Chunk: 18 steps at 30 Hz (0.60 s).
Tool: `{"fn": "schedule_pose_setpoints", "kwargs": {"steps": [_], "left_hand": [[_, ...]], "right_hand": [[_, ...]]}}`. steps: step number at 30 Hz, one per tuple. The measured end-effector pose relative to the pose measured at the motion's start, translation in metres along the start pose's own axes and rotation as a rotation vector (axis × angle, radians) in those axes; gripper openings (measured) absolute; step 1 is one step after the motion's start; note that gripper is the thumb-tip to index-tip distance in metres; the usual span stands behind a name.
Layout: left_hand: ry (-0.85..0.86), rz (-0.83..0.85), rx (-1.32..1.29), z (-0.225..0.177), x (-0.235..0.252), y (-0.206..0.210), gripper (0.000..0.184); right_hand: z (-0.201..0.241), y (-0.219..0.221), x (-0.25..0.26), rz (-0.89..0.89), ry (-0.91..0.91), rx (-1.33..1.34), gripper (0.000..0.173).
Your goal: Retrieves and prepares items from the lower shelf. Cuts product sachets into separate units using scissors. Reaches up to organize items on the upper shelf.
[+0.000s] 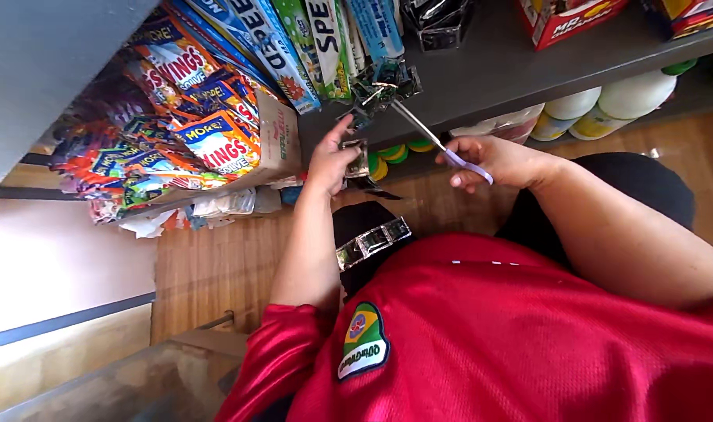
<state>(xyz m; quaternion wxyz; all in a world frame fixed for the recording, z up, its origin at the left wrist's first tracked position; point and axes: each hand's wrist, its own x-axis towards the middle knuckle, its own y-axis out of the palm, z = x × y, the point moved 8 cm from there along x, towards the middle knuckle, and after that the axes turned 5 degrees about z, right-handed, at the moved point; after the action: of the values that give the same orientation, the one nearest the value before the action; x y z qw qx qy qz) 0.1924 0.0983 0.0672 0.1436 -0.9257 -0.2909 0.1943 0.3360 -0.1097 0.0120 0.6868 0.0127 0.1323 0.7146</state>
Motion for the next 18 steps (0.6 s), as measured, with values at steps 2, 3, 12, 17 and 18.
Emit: {"fn": "schedule_pose_setpoints", "kwargs": {"steps": [2, 3, 12, 17, 18], "left_hand": [[-0.036, -0.079, 0.020, 0.013, 0.013, -0.020, 0.068], [-0.046, -0.095, 0.027, 0.017, 0.019, -0.026, 0.068], [-0.028, -0.292, 0.182, 0.023, 0.011, -0.025, 0.101], [0.103, -0.264, 0.286, -0.014, -0.020, 0.010, 0.096], [0.151, -0.228, 0.252, -0.022, -0.024, 0.019, 0.096]], "right_hand": [[-0.001, -0.005, 0.003, -0.058, -0.015, 0.019, 0.041], [-0.002, -0.006, 0.004, -0.072, -0.021, 0.019, 0.042], [-0.002, -0.005, 0.005, -0.094, -0.049, 0.017, 0.041], [0.001, -0.002, 0.007, -0.135, -0.113, -0.071, 0.044], [0.001, -0.001, 0.008, -0.155, -0.133, -0.086, 0.045]]}}
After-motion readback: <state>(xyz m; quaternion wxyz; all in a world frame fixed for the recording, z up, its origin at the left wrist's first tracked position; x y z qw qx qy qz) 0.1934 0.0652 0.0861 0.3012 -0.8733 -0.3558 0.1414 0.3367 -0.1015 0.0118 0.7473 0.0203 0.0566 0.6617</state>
